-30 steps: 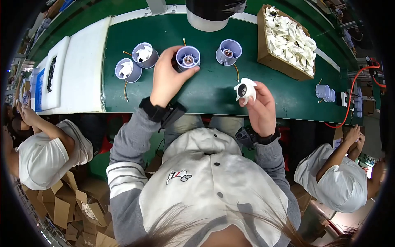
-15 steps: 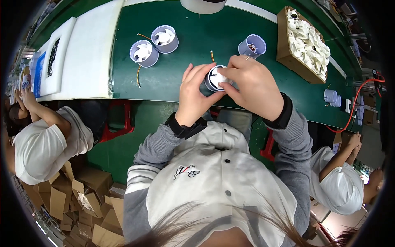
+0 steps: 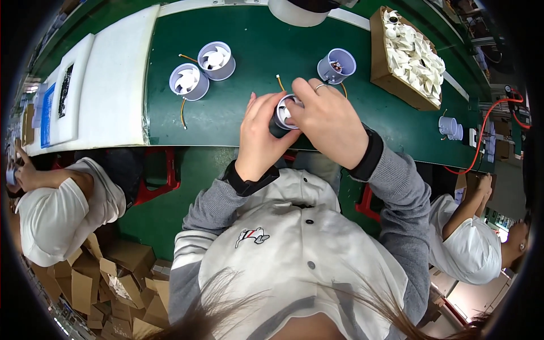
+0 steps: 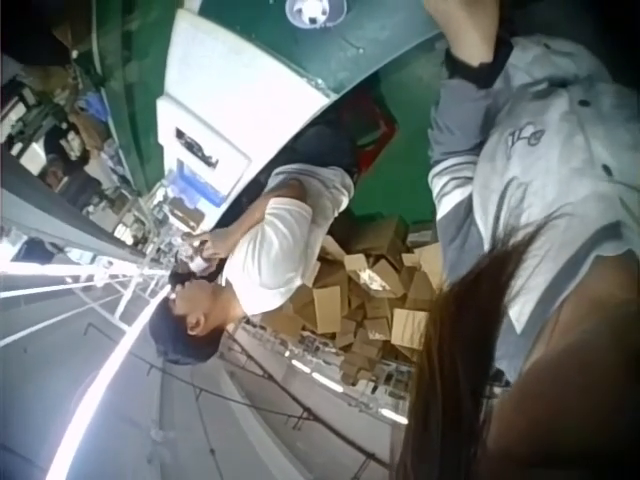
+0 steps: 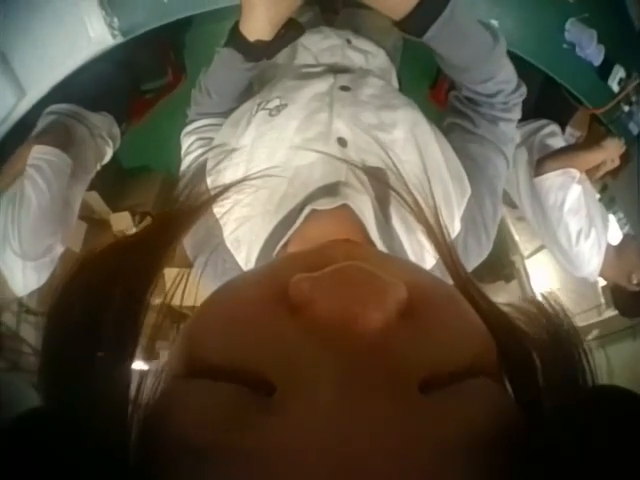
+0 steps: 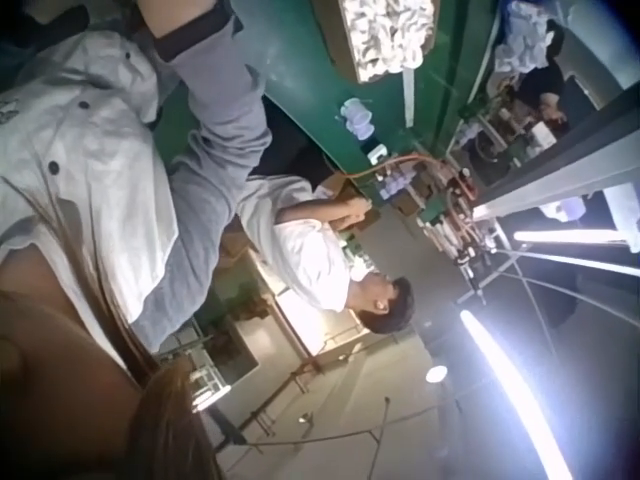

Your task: The person picks up a fan blade from a box, inserts it into a motor housing, and presses it down. Then, the person picks up a glue dispenser and applies glue to the center of the fan blade.

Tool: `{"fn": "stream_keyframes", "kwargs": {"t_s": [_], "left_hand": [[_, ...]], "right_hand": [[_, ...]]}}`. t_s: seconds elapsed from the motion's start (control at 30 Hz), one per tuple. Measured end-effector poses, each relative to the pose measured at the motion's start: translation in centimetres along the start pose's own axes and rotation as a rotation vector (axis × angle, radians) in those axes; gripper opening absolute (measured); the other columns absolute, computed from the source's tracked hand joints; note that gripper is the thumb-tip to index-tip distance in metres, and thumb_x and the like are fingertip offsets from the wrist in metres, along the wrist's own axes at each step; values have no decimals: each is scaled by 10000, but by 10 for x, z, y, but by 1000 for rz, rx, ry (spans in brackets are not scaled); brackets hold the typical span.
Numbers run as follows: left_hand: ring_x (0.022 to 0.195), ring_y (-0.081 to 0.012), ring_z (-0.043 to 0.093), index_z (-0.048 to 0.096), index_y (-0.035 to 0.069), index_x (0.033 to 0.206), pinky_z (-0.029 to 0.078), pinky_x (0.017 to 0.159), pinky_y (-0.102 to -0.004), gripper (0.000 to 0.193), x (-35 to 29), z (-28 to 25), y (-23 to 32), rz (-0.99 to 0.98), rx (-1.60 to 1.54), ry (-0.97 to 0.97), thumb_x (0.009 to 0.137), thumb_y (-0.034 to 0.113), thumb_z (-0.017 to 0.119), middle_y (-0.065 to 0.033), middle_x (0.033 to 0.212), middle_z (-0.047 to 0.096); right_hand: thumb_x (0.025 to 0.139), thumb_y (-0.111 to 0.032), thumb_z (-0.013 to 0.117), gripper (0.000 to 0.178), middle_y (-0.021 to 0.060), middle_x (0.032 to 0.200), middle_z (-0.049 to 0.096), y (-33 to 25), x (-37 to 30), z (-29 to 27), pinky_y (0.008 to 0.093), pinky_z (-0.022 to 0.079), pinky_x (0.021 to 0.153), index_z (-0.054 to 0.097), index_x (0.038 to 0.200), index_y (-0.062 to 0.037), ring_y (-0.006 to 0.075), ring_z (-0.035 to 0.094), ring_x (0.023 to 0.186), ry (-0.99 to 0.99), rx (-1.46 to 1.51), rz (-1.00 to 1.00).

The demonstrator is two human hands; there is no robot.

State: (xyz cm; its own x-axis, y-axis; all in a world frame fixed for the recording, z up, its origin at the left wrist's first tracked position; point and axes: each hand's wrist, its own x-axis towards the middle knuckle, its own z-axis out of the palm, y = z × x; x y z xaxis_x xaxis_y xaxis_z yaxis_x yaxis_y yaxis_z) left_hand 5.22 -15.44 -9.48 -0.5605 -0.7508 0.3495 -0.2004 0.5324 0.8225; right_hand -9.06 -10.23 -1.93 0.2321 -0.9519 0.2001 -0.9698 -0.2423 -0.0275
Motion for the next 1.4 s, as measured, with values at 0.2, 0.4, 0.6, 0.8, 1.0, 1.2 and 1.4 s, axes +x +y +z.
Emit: {"fn": "stream_keyframes", "kwargs": {"t_s": [0.2,0.4,0.6,0.8,1.0,1.2,1.4], "left_hand": [[1062,-347,519,537,-3,1199,387,960,-443,630,14,-20,-1,-82,146,83,630,105,787,-173,1144,535],[1127,-349,481,454,-15,1294,403,936,-413,740,13,-13,22,194,336,210,640,79,788,-189,1246,466],[1186,-381,448,411,-14,1326,404,965,-405,817,54,46,38,98,-141,-74,621,102,807,-205,1325,412],[1131,-365,511,484,-15,1256,455,916,-387,743,92,80,11,134,20,40,606,127,815,-208,1275,476],[1031,-289,599,540,14,1198,473,875,-337,633,84,52,15,-43,-81,-290,636,133,806,-150,1114,607],[975,-312,607,522,13,1203,494,825,-357,638,32,28,28,7,-90,-229,633,94,798,-159,1119,592],[1020,-290,603,494,22,1252,495,843,-348,657,12,34,26,-33,-161,-81,662,65,779,-150,1153,583]], "right_hand": [[821,-59,635,161,70,762,535,38,-38,-33,282,416,566,663,973,-16,159,506,611,426,409,232],[821,-76,636,176,95,812,611,177,-88,-39,261,458,597,651,988,-23,155,541,619,441,30,651],[811,-91,637,272,96,968,648,250,-82,-28,265,469,593,606,1074,-30,146,539,621,202,-9,572],[817,-97,638,283,117,1037,647,242,-71,-36,265,465,579,579,1083,-24,124,532,622,123,143,624],[817,-128,672,244,89,889,656,244,-79,-42,256,456,569,576,1015,-22,105,525,617,51,330,588],[801,-183,691,264,71,783,646,218,-69,-34,292,472,575,595,1001,-41,154,579,634,-31,223,617],[761,-223,693,284,115,799,652,191,-60,-18,385,491,605,625,991,-71,283,628,709,130,-310,631]]}}
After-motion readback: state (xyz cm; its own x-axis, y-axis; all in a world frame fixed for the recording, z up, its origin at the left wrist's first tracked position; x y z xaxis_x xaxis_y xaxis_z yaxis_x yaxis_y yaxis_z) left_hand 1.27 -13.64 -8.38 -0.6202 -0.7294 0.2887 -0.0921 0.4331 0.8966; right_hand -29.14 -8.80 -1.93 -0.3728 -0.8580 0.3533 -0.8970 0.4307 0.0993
